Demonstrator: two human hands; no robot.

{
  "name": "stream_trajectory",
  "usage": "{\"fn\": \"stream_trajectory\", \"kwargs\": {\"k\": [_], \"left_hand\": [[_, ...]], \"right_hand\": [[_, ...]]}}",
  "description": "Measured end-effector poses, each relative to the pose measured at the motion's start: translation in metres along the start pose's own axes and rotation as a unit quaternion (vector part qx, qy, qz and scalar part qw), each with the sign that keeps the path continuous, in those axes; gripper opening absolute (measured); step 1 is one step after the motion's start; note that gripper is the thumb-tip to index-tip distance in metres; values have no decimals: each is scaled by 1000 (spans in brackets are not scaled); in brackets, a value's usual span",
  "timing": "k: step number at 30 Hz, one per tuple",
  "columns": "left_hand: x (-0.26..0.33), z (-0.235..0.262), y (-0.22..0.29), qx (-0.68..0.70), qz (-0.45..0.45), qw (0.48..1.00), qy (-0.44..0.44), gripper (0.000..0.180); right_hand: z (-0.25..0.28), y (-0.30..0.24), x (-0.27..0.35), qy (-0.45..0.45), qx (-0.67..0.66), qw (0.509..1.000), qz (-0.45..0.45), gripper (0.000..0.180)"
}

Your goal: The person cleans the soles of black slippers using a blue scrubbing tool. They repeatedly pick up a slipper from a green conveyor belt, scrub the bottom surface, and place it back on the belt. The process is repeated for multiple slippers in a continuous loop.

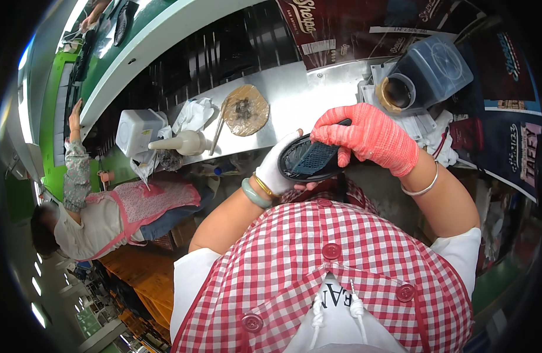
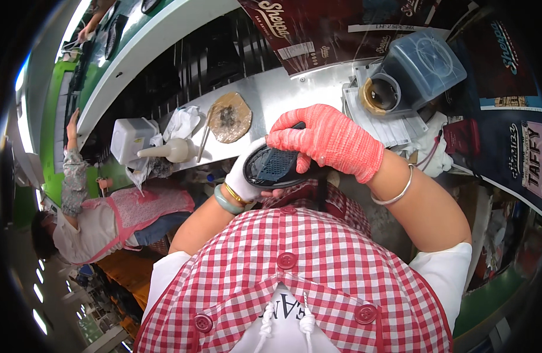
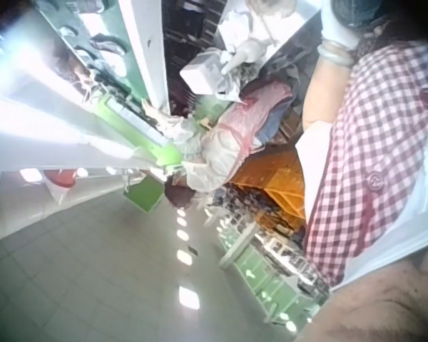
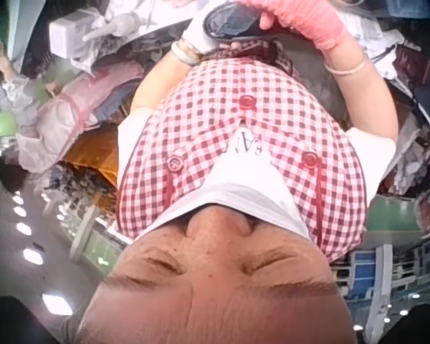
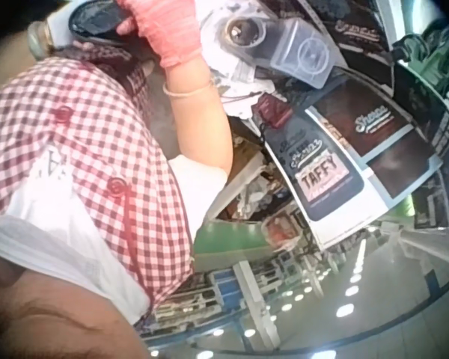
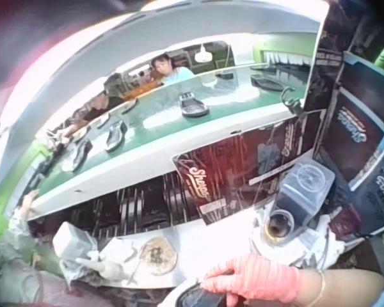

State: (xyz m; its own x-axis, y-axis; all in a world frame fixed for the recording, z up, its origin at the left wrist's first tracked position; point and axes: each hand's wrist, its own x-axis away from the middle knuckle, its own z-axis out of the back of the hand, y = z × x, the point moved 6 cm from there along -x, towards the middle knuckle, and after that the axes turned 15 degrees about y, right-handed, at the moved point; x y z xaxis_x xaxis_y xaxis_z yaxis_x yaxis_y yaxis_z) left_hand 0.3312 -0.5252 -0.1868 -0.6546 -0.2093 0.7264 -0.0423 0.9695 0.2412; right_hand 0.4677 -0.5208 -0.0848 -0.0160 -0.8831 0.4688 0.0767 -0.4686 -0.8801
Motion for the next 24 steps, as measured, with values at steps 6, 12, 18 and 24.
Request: {"fn": "stream_trajectory", "kwargs": {"k": [6, 12, 18, 24], "left_hand": [[1, 11, 1, -19, 52, 998, -25, 57], [1, 11, 4, -55, 54, 997, -13, 58], [-4, 16, 5, -52, 70, 996, -24, 59], [-6, 16, 10, 57, 106, 993, 9, 53]], "right_hand": [[9, 9, -1, -17, 20, 1000, 6, 21], [20, 15, 3, -14, 44, 999, -10, 21], [27, 13, 10, -7, 54, 999, -4, 20], [39, 8, 16, -5, 119, 993, 23, 26]]}}
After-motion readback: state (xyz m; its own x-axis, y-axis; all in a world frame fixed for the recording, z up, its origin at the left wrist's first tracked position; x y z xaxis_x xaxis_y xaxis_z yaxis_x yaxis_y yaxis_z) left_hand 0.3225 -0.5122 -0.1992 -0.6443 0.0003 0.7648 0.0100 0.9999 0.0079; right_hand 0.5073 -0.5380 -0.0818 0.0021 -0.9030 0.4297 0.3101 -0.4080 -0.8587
